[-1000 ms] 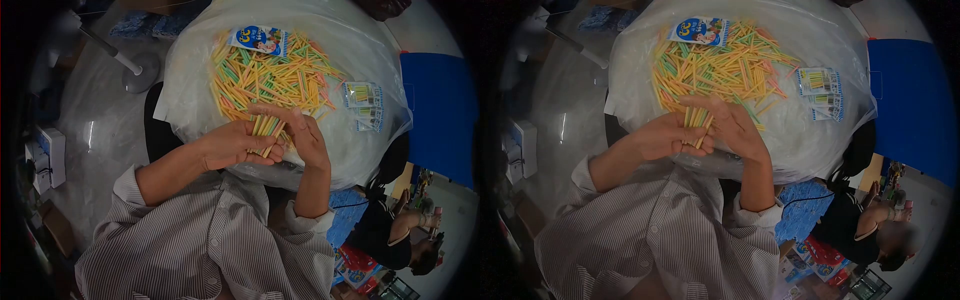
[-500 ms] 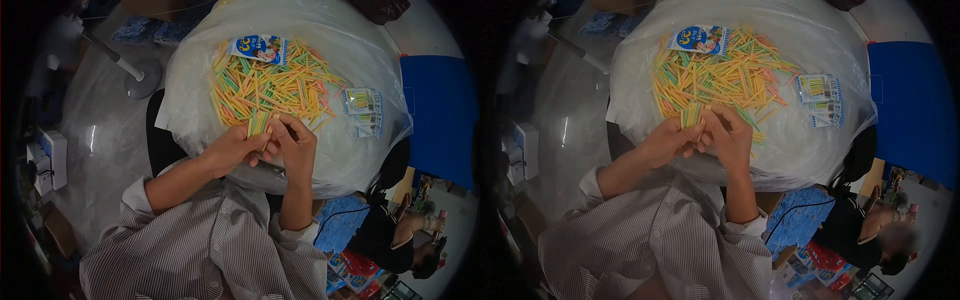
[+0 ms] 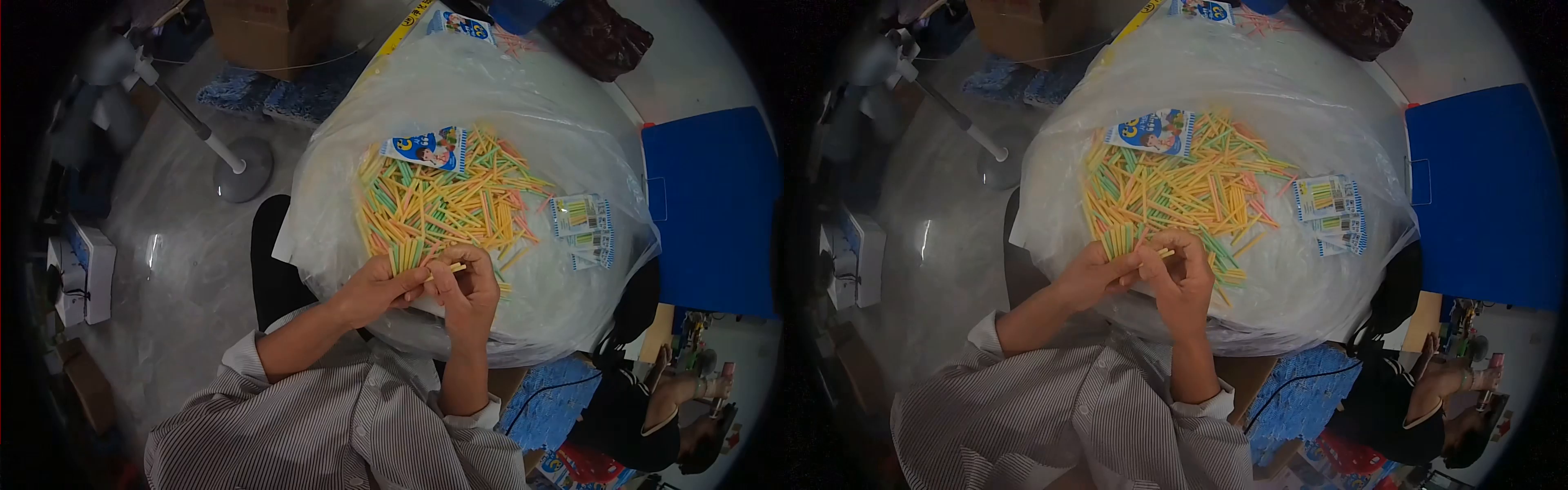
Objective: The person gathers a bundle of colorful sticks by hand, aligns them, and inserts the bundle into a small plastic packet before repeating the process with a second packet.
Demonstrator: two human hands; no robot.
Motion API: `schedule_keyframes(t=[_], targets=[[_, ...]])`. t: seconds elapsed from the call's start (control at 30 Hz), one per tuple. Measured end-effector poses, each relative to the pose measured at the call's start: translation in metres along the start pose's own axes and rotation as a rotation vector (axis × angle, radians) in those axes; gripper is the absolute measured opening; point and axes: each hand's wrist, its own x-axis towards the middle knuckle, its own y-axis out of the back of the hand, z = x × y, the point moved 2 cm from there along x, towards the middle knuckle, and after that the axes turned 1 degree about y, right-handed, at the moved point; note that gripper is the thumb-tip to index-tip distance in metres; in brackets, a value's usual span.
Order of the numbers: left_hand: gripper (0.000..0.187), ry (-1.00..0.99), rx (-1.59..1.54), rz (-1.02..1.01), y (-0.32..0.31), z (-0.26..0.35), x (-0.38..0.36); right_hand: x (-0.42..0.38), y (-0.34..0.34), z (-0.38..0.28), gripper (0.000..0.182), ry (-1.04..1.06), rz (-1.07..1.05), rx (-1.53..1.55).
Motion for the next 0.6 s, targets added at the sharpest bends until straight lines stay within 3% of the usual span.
schedule_keyframes(t=[0.17,0.23,0.47,0.6], targets=[[0.019,-0.002,0.142,0.003,0.003,-0.006,-0.002,0.003,-0.001,-0.008,0.02,-0.173,-0.022,-0.195],[0.015,0.019,0.148,0.0,0.005,-0.006,-0.002,0.004,0.0,-0.005,0.016,-0.119,-0.094,-0.164],[0.021,0.047,0.107,0.02,-0.003,0.005,-0.002,0.005,0.002,0.004,0.008,-0.088,-0.027,-0.163],[0.025,0.032,0.033,0.033,-0.001,0.006,0.0,0.003,-0.001,0.007,0.009,0.09,0.022,-0.125]])
